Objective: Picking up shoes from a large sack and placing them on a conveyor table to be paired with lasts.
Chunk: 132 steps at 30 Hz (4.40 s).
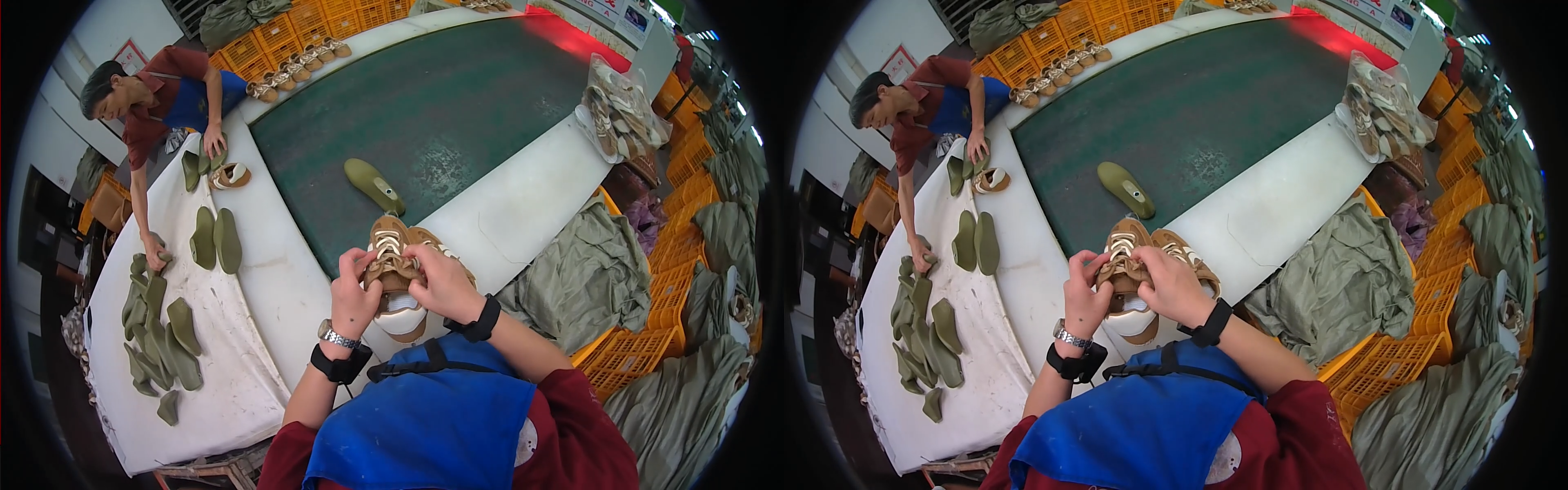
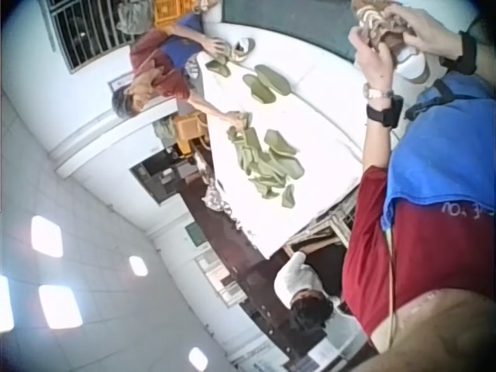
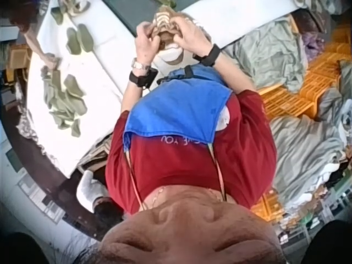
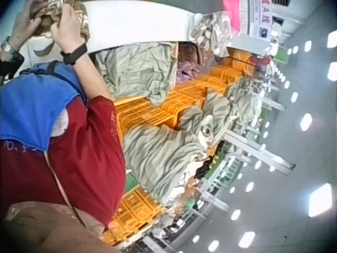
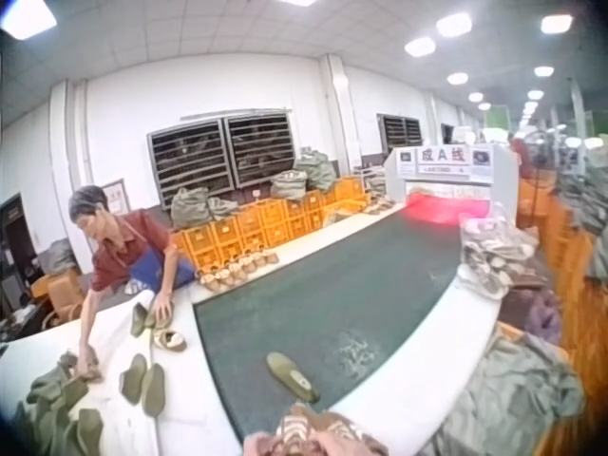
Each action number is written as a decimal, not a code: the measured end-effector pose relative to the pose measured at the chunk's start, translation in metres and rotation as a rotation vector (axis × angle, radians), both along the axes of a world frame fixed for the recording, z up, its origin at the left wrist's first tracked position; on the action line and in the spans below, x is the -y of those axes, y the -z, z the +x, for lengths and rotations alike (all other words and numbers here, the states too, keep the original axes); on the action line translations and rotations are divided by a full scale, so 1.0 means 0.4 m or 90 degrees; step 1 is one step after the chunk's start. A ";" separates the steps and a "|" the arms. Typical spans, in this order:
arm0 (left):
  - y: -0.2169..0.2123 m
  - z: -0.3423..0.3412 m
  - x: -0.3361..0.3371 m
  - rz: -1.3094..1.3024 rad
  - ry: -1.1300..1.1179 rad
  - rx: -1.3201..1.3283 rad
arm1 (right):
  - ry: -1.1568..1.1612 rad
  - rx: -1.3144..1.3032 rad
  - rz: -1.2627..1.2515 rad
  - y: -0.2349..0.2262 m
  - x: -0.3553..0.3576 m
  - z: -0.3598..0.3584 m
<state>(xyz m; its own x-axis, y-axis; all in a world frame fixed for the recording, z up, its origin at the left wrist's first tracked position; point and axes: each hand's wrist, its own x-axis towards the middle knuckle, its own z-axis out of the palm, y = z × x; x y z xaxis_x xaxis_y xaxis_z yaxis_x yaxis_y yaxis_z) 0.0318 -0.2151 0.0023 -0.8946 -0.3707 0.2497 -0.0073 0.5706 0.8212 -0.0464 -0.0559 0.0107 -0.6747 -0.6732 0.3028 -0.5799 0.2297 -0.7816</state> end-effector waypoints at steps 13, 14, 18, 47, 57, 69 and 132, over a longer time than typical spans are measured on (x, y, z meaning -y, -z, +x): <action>-0.100 0.025 -0.036 -0.117 0.002 -0.202 | -0.001 -0.123 -0.029 -0.072 -0.008 0.030; -0.098 0.027 -0.037 -0.117 0.001 -0.202 | -0.007 -0.117 -0.046 -0.072 -0.007 0.031; -0.096 0.031 -0.039 -0.116 -0.012 -0.241 | -0.031 -0.135 -0.064 -0.078 -0.009 0.028; -0.150 -0.003 -0.015 -0.269 0.181 -0.113 | 0.060 0.064 -0.209 -0.071 0.028 -0.045; -0.120 -0.048 0.065 -0.334 0.002 -0.226 | -0.041 0.182 -0.174 -0.033 0.093 -0.061; -0.049 -0.067 0.204 -0.299 -0.081 -0.102 | -0.346 -0.185 0.230 -0.072 0.245 -0.133; 0.163 0.052 0.209 -0.158 -0.099 0.070 | -0.139 -0.015 0.495 0.391 0.622 -0.294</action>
<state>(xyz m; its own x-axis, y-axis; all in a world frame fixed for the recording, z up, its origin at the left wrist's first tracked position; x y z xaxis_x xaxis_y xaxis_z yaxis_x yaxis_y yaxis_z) 0.0526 -0.2986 -0.0630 -0.8588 -0.4445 0.2546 -0.1911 0.7391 0.6459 -0.1640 -0.3046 -0.1456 -0.5024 -0.8130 -0.2944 -0.6888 0.5822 -0.4320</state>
